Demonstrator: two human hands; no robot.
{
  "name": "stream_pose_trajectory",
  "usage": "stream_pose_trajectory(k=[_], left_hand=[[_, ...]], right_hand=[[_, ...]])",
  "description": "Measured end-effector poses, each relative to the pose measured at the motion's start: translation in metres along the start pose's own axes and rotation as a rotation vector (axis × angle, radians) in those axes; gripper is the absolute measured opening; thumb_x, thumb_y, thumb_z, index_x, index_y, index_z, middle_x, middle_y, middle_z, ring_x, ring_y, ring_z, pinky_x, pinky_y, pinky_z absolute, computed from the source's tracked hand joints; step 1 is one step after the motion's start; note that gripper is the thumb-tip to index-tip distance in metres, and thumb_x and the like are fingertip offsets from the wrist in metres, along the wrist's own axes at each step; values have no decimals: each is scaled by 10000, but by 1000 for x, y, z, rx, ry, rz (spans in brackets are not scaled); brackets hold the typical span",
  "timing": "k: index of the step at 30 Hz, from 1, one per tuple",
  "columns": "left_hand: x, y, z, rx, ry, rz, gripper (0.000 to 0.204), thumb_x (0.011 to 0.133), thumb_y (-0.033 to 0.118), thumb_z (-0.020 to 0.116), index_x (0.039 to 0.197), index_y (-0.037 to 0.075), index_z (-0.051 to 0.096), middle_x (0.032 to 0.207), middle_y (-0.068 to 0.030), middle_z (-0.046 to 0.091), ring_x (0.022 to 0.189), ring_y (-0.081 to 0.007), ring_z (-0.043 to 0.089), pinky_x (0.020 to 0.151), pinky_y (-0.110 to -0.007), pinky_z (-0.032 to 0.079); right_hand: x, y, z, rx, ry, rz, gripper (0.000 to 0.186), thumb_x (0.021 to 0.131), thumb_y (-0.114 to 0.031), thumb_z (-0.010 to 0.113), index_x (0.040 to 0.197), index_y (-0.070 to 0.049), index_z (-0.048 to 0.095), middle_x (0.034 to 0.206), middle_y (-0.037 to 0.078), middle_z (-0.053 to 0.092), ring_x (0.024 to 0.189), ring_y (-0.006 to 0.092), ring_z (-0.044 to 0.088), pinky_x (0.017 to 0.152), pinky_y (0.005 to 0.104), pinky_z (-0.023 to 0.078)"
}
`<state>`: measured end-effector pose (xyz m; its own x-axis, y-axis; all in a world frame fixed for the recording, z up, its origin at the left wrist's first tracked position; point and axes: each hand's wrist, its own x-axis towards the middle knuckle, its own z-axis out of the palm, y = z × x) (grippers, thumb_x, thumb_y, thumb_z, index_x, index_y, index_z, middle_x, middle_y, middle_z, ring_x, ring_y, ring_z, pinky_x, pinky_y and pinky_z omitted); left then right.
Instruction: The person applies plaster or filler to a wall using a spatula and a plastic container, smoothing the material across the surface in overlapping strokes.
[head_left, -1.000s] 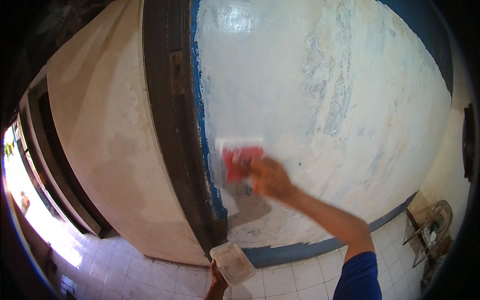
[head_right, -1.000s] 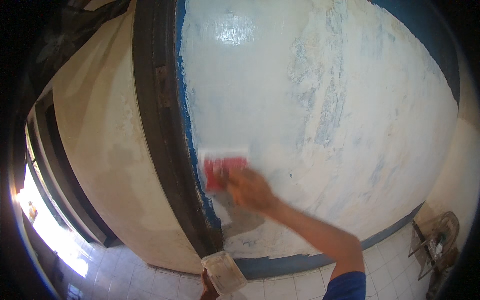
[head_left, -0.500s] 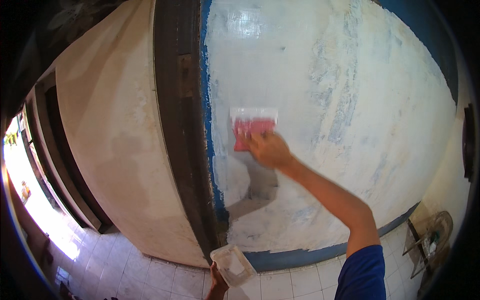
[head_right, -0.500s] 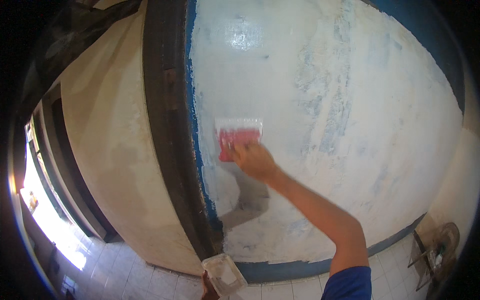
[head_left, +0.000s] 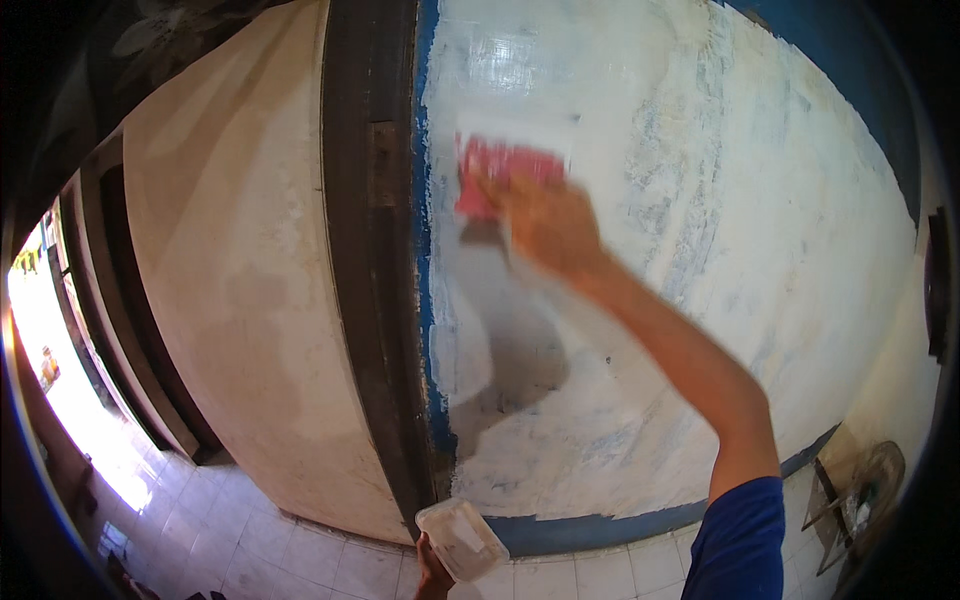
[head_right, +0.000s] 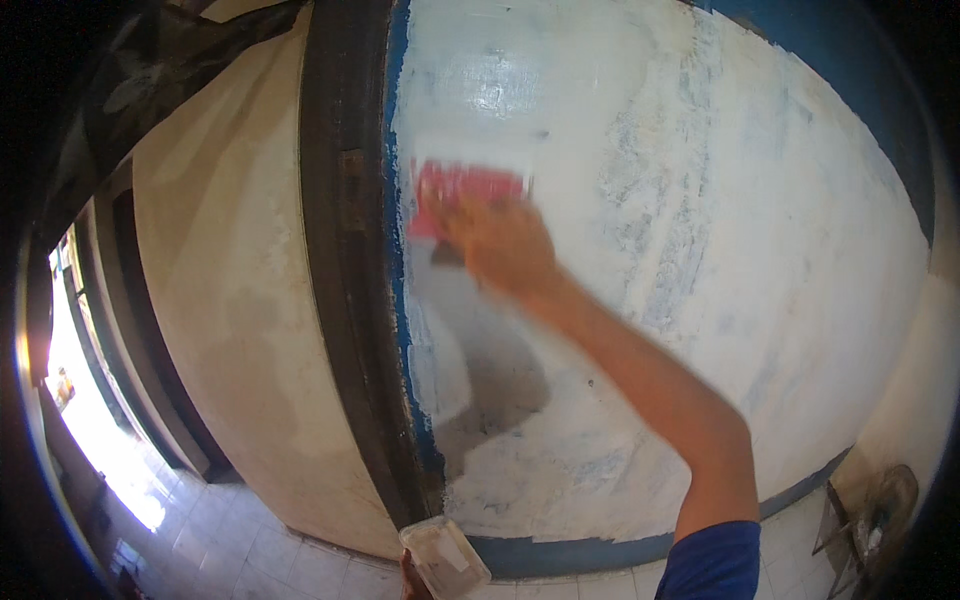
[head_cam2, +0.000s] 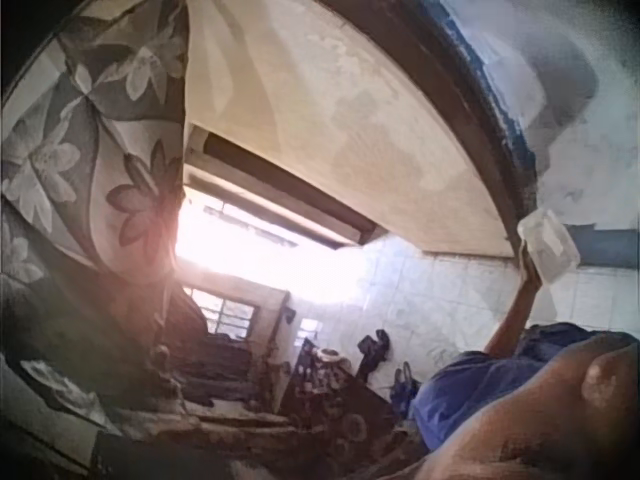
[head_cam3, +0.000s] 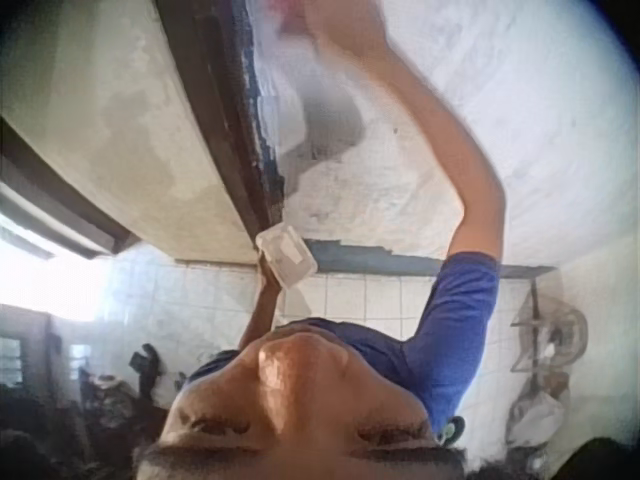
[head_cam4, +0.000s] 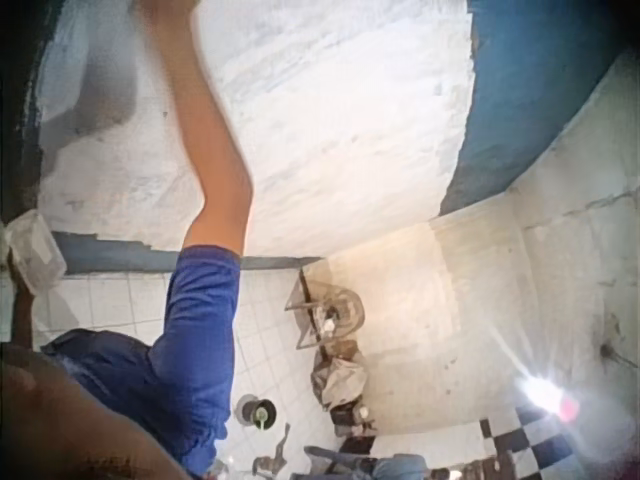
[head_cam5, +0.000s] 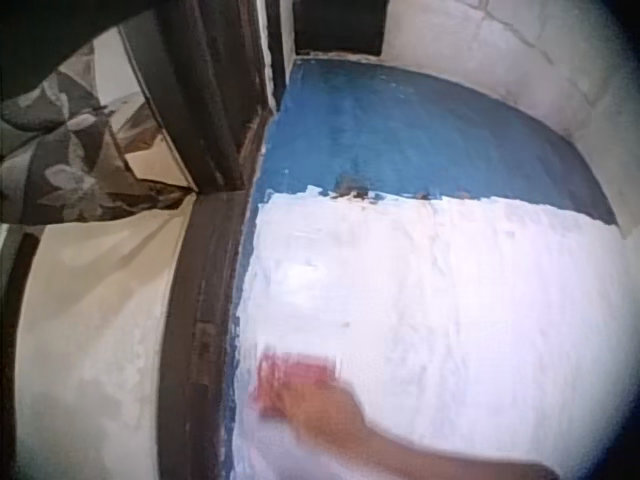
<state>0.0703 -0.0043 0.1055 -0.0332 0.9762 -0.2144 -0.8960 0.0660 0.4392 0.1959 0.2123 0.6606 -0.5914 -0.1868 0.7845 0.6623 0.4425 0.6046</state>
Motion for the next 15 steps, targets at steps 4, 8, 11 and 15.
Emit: stream_pose_trajectory(k=[4,8,11,15], left_hand=[[22,-10,-2,-54,-5,7,777,829,666,415,1396,135,413,1330,-123,521,1195,-348,503,1005,-506,411],[25,-15,-13,-90,22,-7,789,819,673,422,1395,133,417,1337,-123,518,1194,-348,504,1002,-505,415],[11,-11,-1,-28,86,35,793,815,673,424,1397,134,415,1343,-125,513,1197,-348,503,1004,-513,410],[-6,1,17,-27,63,28,797,812,673,427,1403,139,407,1352,-124,505,1206,-345,497,1011,-511,404]], right_hand=[[116,95,-11,-165,-7,97,565,764,-56,558,1301,-234,558,1010,69,677,846,279,659,723,420,530],[126,104,10,-142,-85,17,519,780,-52,554,1280,-188,568,1008,86,670,895,287,644,743,420,521],[71,49,33,58,-105,-16,516,803,-77,535,1316,-123,523,951,131,651,861,323,630,734,424,511],[-69,-50,48,274,-339,-137,510,813,-110,542,1312,-23,482,891,136,585,713,292,621,572,397,497]])
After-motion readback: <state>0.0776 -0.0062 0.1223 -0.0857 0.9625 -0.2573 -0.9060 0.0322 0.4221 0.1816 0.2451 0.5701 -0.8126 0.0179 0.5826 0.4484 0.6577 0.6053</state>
